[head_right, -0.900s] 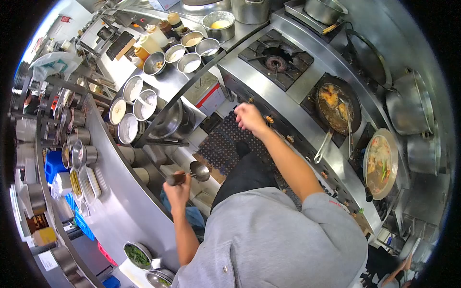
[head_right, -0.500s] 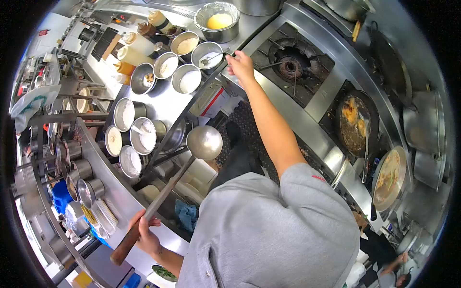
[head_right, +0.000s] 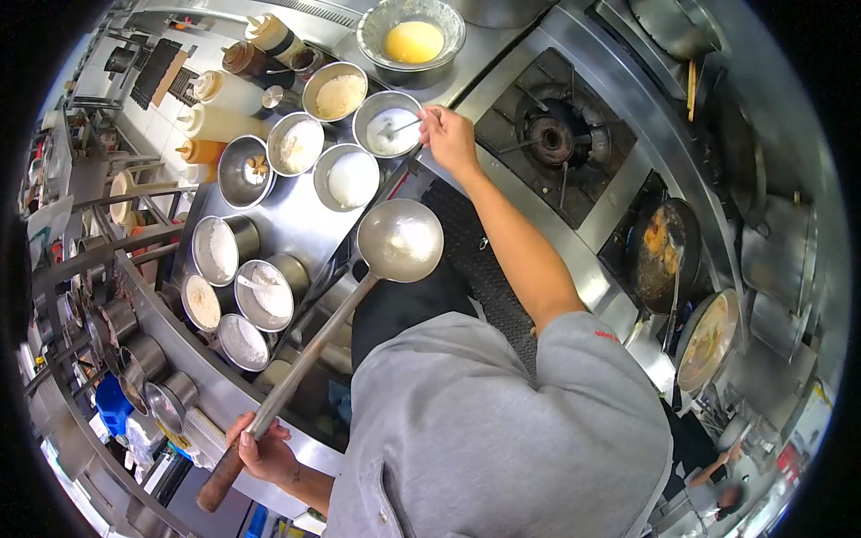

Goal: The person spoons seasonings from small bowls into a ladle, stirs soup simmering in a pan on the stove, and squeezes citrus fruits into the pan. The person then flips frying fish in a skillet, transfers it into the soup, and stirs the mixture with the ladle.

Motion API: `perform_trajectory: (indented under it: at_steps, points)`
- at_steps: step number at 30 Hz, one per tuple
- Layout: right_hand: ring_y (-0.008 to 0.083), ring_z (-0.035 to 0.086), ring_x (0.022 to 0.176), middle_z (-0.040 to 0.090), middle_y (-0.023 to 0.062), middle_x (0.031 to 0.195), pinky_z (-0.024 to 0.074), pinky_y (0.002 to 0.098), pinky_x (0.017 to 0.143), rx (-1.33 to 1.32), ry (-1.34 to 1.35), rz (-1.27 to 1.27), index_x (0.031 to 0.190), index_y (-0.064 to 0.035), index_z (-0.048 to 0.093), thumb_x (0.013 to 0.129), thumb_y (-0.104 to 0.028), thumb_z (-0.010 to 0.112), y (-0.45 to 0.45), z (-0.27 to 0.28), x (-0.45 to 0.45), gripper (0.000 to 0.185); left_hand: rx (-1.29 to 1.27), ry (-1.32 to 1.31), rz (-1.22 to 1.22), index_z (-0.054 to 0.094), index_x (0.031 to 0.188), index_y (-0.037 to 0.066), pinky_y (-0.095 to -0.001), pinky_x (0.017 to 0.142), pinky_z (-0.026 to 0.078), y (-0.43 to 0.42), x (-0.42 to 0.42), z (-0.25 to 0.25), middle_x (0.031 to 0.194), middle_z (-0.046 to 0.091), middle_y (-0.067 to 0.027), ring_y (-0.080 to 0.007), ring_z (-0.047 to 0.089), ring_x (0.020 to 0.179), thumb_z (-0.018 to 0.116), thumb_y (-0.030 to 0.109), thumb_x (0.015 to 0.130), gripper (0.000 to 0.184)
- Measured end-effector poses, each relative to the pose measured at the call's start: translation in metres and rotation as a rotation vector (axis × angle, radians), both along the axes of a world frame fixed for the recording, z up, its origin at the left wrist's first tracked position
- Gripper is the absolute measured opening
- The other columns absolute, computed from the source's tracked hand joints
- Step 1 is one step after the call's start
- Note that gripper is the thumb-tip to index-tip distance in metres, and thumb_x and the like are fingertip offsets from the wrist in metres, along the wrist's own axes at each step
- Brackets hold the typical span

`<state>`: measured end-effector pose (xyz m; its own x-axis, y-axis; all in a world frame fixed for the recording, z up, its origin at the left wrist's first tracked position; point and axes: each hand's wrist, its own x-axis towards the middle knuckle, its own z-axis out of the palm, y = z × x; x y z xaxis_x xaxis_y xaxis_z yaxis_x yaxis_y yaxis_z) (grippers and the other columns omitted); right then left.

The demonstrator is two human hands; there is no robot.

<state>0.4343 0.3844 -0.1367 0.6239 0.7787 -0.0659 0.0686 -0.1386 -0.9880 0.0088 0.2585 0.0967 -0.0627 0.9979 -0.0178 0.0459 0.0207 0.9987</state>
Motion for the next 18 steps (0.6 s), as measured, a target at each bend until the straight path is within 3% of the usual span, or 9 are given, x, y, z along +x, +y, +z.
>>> perform_trajectory:
  at_steps: [9, 14, 16, 18]
  points:
    - [0.0115, 0.057, 0.055, 0.060, 0.0071, 0.070, 0.0513, 0.0258, 0.051, -0.008, 0.411, -0.131, 0.093, 0.0032, 0.058, 0.094, -0.014, 0.046, -0.003, 0.000, 0.001, 0.021, 0.010, -0.075, -0.005, 0.050, 0.100, -0.007, -0.0236, 0.041, 0.050, 0.017, 0.004, -0.001, 0.083, 0.059, -0.0214, -0.0214, 0.062, 0.055, 0.049, 0.022, 0.086, 0.033]
    - [0.0121, 0.058, 0.060, 0.060, 0.0073, 0.073, 0.0514, 0.0257, 0.055, 0.100, 0.438, -0.159, 0.095, 0.0035, 0.059, 0.094, -0.016, 0.049, -0.001, -0.008, 0.002, 0.022, 0.008, -0.036, 0.069, 0.049, 0.101, -0.008, -0.0235, 0.041, 0.050, 0.014, -0.002, -0.007, 0.082, 0.060, -0.0220, -0.0208, 0.062, 0.053, 0.049, 0.023, 0.086, 0.034]
    - [0.0108, 0.057, 0.058, 0.060, 0.0083, 0.073, 0.0513, 0.0249, 0.055, 0.135, 0.276, -0.082, 0.097, 0.0030, 0.061, 0.093, -0.015, 0.050, 0.003, -0.014, -0.003, 0.021, 0.012, -0.011, 0.107, 0.050, 0.101, -0.008, -0.0233, 0.041, 0.050, 0.013, -0.004, -0.008, 0.081, 0.061, -0.0222, -0.0205, 0.062, 0.052, 0.049, 0.023, 0.086, 0.034]
    - [0.0085, 0.055, 0.058, 0.060, 0.0062, 0.073, 0.0489, 0.0230, 0.054, 0.122, 0.194, -0.051, 0.099, 0.0013, 0.062, 0.092, -0.015, 0.052, 0.001, -0.014, -0.003, 0.020, 0.008, -0.025, 0.126, 0.054, 0.100, -0.009, -0.0255, 0.039, 0.052, 0.013, -0.005, -0.009, 0.083, 0.053, -0.0206, -0.0236, 0.060, 0.055, 0.052, 0.021, 0.083, 0.034]
